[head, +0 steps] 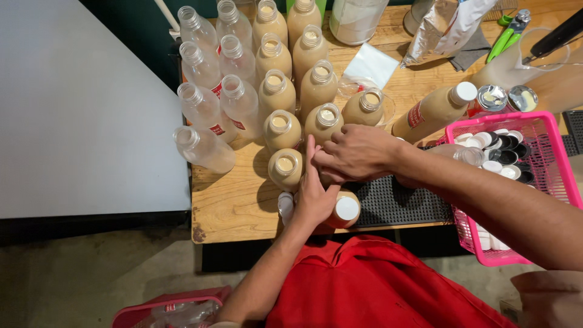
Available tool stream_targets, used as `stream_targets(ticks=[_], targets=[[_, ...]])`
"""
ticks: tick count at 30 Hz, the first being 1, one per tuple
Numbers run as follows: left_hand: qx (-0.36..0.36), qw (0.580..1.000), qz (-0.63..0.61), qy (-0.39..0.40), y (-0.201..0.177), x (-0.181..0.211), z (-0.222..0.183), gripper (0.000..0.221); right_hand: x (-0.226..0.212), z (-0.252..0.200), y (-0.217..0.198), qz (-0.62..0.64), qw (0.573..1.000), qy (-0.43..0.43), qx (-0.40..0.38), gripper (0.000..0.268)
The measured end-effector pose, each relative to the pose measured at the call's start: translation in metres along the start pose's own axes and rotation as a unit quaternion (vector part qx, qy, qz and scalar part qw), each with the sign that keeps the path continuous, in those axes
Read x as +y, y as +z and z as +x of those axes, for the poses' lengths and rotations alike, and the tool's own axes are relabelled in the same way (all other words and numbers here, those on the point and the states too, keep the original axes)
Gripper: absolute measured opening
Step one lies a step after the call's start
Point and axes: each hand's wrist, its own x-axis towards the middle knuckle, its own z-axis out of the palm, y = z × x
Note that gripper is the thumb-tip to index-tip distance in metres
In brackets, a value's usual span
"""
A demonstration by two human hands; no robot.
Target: The person caps multiple plastic bottles filled with a beige liquid on a wooden table. They pick up white and black caps from a pink basket and screw them onto the bottles one by one.
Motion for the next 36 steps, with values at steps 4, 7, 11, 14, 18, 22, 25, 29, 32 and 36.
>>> stream_targets(ticks=[4, 7, 11, 14, 18, 22, 25, 29, 32, 36], targets=[[0.038, 0.999, 0.004, 0.007, 0.005, -0.009, 0.006, 0.103, -0.013, -0.002, 0.013, -0.044, 0.998, 0.037, 0.002, 0.037], [0.064, 0.996, -0.02, 0.067, 0.011, -0.025, -0.004, 0.104, -0.037, -0.002, 0.019, -0.107, 0.986, 0.129, 0.0, 0.033], [0.071, 0.993, -0.027, 0.092, 0.012, -0.006, -0.007, 0.109, -0.064, 0.013, 0.023, -0.116, 0.922, 0.349, -0.12, 0.016], [0.053, 0.996, -0.04, 0.063, 0.01, -0.01, -0.009, 0.108, -0.051, 0.018, 0.003, -0.04, 0.924, 0.34, -0.171, 0.027], [0.033, 0.998, -0.026, 0.049, 0.003, 0.003, -0.01, 0.108, -0.019, 0.002, 0.008, -0.064, 0.987, 0.134, -0.059, 0.036], [0.053, 0.997, -0.025, 0.045, 0.007, -0.013, -0.003, 0.108, -0.02, 0.002, 0.017, -0.088, 0.993, 0.074, 0.013, 0.033], [0.075, 0.995, -0.031, 0.062, 0.009, -0.007, -0.005, 0.106, -0.035, 0.006, 0.014, -0.117, 0.982, 0.151, 0.001, 0.03], [0.089, 0.991, -0.047, 0.088, 0.015, -0.001, -0.011, 0.105, -0.058, 0.01, 0.015, -0.116, 0.944, 0.295, -0.095, 0.029], [0.089, 0.99, -0.05, 0.099, 0.02, -0.012, -0.011, 0.104, -0.061, 0.007, 0.025, -0.091, 0.925, 0.344, -0.132, 0.037], [0.097, 0.981, -0.052, 0.161, 0.017, -0.029, -0.008, 0.103, -0.063, 0.006, 0.001, -0.04, 0.91, 0.386, -0.143, 0.038]])
